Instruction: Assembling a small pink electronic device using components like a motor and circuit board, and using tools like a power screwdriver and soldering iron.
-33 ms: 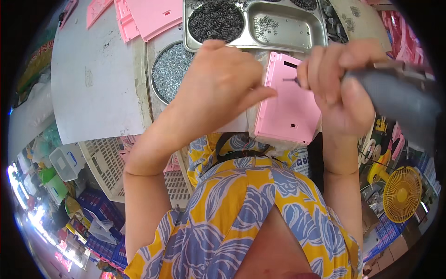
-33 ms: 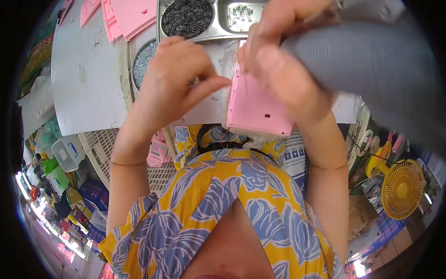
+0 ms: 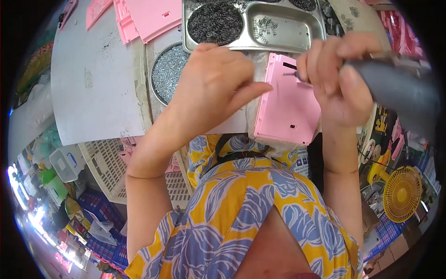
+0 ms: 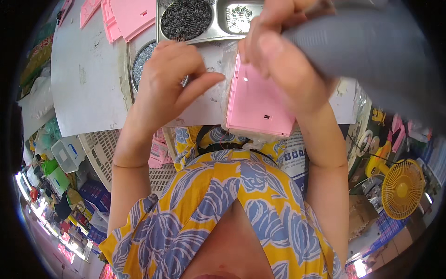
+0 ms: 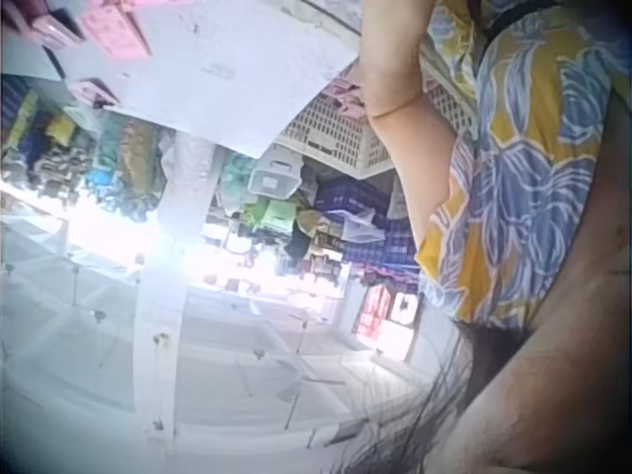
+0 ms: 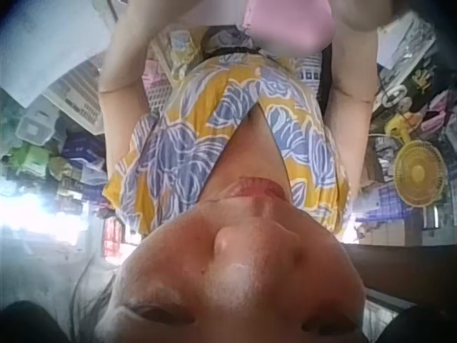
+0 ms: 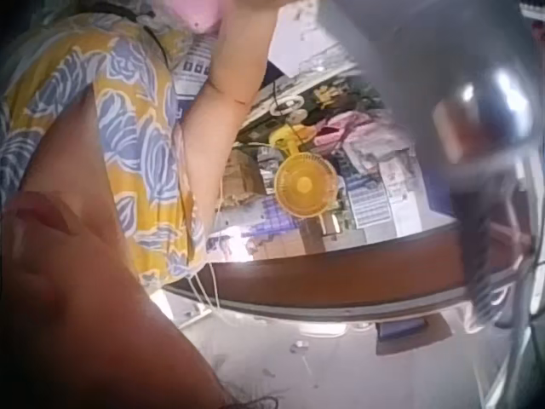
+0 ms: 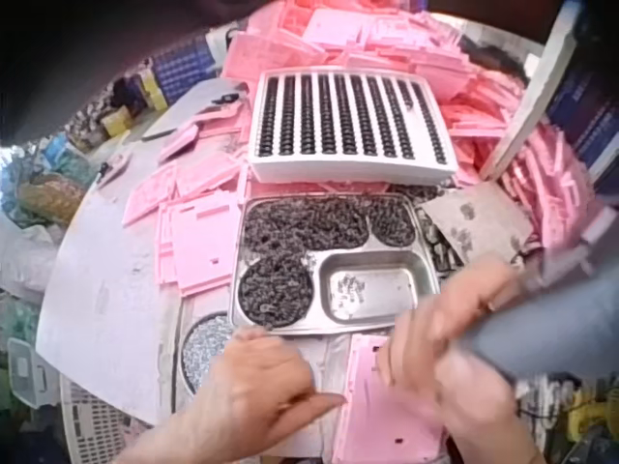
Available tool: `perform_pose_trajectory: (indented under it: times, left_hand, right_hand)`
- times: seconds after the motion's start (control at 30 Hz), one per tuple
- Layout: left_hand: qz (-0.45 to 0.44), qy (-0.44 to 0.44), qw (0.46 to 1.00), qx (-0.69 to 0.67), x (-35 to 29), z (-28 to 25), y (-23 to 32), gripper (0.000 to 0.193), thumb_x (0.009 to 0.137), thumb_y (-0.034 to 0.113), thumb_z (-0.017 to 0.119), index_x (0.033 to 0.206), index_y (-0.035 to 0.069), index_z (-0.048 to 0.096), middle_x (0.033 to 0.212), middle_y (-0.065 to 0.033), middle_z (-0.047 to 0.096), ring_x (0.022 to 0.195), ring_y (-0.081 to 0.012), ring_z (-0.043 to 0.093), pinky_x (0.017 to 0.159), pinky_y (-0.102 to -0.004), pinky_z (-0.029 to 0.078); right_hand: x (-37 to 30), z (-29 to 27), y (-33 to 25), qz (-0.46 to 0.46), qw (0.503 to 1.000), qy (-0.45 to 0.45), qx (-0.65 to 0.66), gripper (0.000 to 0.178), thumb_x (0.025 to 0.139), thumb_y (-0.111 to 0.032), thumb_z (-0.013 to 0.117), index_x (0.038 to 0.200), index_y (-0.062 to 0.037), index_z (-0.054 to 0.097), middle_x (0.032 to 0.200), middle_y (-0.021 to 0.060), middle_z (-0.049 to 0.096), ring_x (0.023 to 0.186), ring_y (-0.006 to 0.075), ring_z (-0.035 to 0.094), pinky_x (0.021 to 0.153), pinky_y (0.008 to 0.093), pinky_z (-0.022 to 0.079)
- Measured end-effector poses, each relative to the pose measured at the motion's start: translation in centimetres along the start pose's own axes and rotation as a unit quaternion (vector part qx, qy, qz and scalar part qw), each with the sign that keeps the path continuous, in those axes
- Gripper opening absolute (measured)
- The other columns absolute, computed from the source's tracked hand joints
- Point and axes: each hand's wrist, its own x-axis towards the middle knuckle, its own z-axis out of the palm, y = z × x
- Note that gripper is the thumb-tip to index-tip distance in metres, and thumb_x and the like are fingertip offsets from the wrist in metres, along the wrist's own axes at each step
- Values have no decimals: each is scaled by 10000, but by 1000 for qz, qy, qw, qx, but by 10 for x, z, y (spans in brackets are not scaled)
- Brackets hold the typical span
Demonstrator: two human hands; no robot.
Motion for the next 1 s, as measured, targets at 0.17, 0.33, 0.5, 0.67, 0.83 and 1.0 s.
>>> perform_pose_trajectory:
  times: [0.17,0.33,0.5,0.67,0.83,1.0]
  left_hand:
    - [-99,31,994,-31,-26,8,-3,263,804,137,795,702,77,561,635,-39,527,608,-252,522,634,-362,383]
    - [-143,84,985,-49,-33,22,-1,205,793,64,776,749,59,576,703,-31,560,660,-231,524,669,-339,414]
    - [-105,76,991,-14,-36,31,-7,135,786,72,777,818,76,646,812,-21,665,745,-228,608,751,-348,428]
    - [-70,105,991,35,-31,51,-7,125,796,78,769,896,94,697,882,-20,706,803,-215,638,808,-366,416]
    - [-48,129,990,12,-24,61,-8,124,793,91,766,895,110,699,849,-9,686,802,-206,633,830,-381,401]
    - [-37,131,991,-3,-23,63,-4,127,766,126,780,861,132,695,798,13,657,786,-190,623,866,-403,381]
  right_hand:
    - [17,-22,34,-26,1000,6,13,200,921,-118,488,1114,-89,532,657,8,418,573,127,380,625,350,418]
    - [17,-20,46,-3,1000,26,-12,124,914,-95,506,1038,-85,493,650,17,423,562,127,385,621,352,434]
    - [14,-9,53,9,998,32,-44,113,911,-76,520,927,-92,410,637,21,414,550,125,380,579,331,420]
    - [15,-8,52,2,999,9,-41,129,934,-105,520,1055,-84,481,634,16,412,549,118,379,564,311,406]
    - [21,-3,-1,-34,990,-132,32,348,951,-215,546,1276,-97,512,634,-15,443,557,104,403,584,306,424]
    - [10,2,-2,-18,991,-131,11,263,954,-250,558,1164,-102,501,653,-18,487,558,107,445,604,308,443]
